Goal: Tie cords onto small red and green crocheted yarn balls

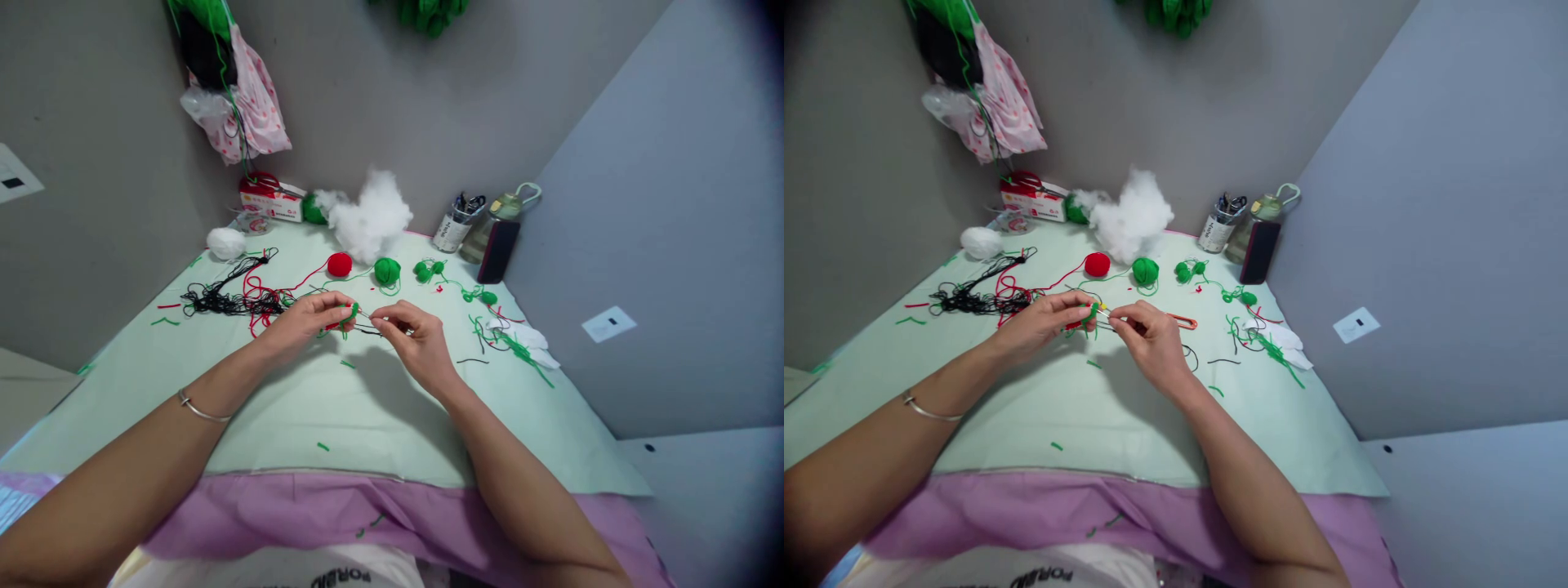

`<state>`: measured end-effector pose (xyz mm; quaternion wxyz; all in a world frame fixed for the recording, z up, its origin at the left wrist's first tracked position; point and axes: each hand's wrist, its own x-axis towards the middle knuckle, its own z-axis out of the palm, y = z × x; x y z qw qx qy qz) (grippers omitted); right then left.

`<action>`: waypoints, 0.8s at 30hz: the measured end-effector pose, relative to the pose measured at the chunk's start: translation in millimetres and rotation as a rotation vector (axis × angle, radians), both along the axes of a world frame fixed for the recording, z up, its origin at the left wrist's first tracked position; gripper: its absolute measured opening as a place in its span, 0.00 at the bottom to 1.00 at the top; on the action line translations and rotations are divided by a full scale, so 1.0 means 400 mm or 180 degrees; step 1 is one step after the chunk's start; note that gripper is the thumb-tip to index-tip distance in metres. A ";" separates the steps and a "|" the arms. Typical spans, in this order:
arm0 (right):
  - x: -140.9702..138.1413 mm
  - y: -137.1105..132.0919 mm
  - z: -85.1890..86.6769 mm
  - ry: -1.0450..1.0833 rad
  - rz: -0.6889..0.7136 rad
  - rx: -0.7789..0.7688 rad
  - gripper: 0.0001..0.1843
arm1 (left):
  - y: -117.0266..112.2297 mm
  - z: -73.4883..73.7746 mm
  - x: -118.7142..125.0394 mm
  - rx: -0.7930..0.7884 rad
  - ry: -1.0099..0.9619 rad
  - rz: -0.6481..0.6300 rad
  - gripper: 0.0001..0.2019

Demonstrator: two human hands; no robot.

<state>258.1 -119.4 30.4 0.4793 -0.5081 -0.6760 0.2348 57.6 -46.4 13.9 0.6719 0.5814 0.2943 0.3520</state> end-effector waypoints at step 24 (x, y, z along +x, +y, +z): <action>-0.004 -0.005 0.009 -0.0341 0.0014 -0.0096 0.07 | 0.018 -0.020 -0.011 0.0143 0.0318 -0.0063 0.15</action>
